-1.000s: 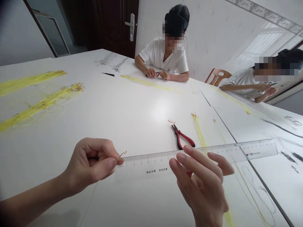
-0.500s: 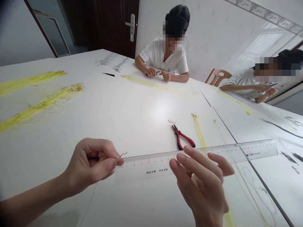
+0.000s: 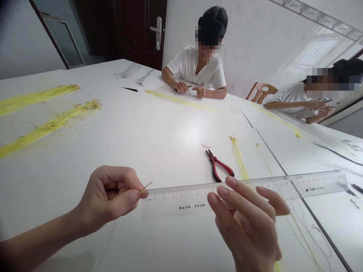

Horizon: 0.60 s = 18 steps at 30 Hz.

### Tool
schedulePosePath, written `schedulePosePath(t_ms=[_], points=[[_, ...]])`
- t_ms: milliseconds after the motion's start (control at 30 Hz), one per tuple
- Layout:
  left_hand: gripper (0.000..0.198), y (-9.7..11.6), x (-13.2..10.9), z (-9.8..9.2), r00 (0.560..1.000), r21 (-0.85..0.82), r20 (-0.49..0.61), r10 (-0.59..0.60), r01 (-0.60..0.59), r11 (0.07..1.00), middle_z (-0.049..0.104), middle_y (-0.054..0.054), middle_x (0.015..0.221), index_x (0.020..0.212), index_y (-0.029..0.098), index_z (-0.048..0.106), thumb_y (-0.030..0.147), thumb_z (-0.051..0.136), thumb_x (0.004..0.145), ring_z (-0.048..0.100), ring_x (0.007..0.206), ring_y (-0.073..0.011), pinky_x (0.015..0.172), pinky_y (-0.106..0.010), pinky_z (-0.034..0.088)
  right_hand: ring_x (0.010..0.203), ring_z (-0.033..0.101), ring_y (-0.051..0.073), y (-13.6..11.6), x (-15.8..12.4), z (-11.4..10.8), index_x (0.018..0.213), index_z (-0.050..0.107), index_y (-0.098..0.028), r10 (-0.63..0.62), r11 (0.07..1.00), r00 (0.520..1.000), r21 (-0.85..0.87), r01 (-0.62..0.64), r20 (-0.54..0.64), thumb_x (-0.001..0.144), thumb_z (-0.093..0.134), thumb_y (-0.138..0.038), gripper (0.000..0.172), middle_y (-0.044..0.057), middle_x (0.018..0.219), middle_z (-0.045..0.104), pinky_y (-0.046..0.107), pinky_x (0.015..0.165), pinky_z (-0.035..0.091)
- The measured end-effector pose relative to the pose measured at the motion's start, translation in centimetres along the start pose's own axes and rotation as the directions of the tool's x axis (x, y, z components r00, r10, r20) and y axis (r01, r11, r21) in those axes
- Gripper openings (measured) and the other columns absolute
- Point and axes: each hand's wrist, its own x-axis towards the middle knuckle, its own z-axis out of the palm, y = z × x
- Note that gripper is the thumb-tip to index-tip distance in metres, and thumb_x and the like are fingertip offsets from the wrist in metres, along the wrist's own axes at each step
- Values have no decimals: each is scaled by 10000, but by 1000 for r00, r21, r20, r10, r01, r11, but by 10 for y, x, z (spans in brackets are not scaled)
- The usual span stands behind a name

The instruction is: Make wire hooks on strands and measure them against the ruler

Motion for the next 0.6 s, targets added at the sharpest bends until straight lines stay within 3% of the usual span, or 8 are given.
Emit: schedulePosePath(t_ms=[167,367,600], points=[[84,-3,0,-3,1000,-16,-27,-4,3,1000,281,103,363,505,183,576,151,551,578,233,371,-46,377,-208,222,654,660,136,8,0,8,504,523,-150,-98,995,981,-2,99,-168,527,699,140,340,-43,759,620,266,595,403],[89,-2,0,-1,1000,-24,-25,-14,13,1000,302,98,376,504,177,570,142,548,583,219,377,-41,367,-195,201,692,667,146,4,-4,6,540,581,-173,-9,1000,996,-16,8,-88,533,697,146,340,-47,749,630,307,680,417],[129,-3,1,0,1000,7,7,7,-7,1000,270,102,379,486,189,531,174,547,613,204,387,-50,404,-233,308,713,667,145,3,-5,5,547,591,-182,4,1000,995,2,-4,-103,551,688,141,337,-41,737,634,305,664,415]])
